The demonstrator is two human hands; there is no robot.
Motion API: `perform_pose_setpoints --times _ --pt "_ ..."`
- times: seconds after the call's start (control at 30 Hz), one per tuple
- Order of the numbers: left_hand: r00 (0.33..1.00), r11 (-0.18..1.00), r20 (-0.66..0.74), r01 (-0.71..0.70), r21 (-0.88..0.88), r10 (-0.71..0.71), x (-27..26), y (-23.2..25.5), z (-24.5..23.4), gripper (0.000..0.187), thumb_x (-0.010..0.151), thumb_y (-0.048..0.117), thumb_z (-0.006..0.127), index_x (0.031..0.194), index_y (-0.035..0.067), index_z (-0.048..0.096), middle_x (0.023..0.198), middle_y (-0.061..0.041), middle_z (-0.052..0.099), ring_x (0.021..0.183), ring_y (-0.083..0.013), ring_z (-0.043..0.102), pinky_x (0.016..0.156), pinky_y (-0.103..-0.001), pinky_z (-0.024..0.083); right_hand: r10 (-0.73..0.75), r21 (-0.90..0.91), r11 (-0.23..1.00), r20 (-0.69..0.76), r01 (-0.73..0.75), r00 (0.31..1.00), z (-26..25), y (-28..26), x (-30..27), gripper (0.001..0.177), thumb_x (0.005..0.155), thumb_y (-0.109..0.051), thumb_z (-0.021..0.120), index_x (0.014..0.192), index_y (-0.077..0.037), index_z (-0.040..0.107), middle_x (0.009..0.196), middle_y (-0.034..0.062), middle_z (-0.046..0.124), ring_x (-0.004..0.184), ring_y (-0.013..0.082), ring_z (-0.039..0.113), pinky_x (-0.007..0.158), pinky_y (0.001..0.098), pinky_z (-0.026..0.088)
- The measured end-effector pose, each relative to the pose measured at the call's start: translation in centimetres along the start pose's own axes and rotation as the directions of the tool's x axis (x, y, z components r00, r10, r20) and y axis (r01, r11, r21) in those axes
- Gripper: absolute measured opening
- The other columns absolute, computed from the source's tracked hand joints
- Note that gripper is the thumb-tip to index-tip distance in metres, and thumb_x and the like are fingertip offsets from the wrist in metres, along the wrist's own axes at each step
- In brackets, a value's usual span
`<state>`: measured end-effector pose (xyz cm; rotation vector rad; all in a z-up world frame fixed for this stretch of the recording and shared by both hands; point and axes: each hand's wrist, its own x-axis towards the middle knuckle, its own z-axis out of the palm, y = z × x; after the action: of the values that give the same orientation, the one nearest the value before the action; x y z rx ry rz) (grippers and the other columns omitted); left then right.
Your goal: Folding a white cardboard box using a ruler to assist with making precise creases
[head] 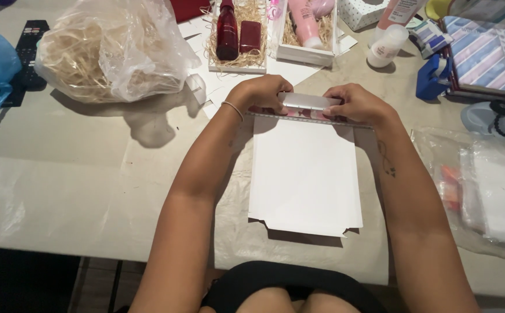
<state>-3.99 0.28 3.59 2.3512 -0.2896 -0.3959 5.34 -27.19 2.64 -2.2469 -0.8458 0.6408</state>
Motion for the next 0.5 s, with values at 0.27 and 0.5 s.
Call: perform_pose_setpoints --times 0.27,0.5 --pt "0.997 1.0 -0.079 0.009 0.024 -0.008 1.1 -0.9 1.3 0.032 0.077 0.015 0.087 0.108 0.01 0.079 0.09 -0.021 0.075 0.085 -0.0405 0.074 0.075 -0.044 0.057 0.012 0.001 1.0 -0.016 -0.012 1.0 0.7 0.8 0.5 0.032 0.084 -0.005 0.078 0.115 -0.007 0.076 0.096 0.0204 0.075 0.088 0.0298 0.071 0.077 0.0422 0.055" --pt "0.999 0.998 -0.022 -0.028 -0.048 0.027 0.8 -0.4 0.8 0.036 0.078 0.013 0.087 0.112 0.009 0.076 0.099 -0.021 0.073 0.095 -0.0387 0.072 0.082 -0.045 0.055 -0.022 0.068 0.997 -0.028 0.023 0.999 1.6 1.1 0.4 0.035 0.085 -0.004 0.077 0.12 -0.006 0.074 0.099 0.0175 0.072 0.089 0.0274 0.066 0.078 0.0399 0.053"
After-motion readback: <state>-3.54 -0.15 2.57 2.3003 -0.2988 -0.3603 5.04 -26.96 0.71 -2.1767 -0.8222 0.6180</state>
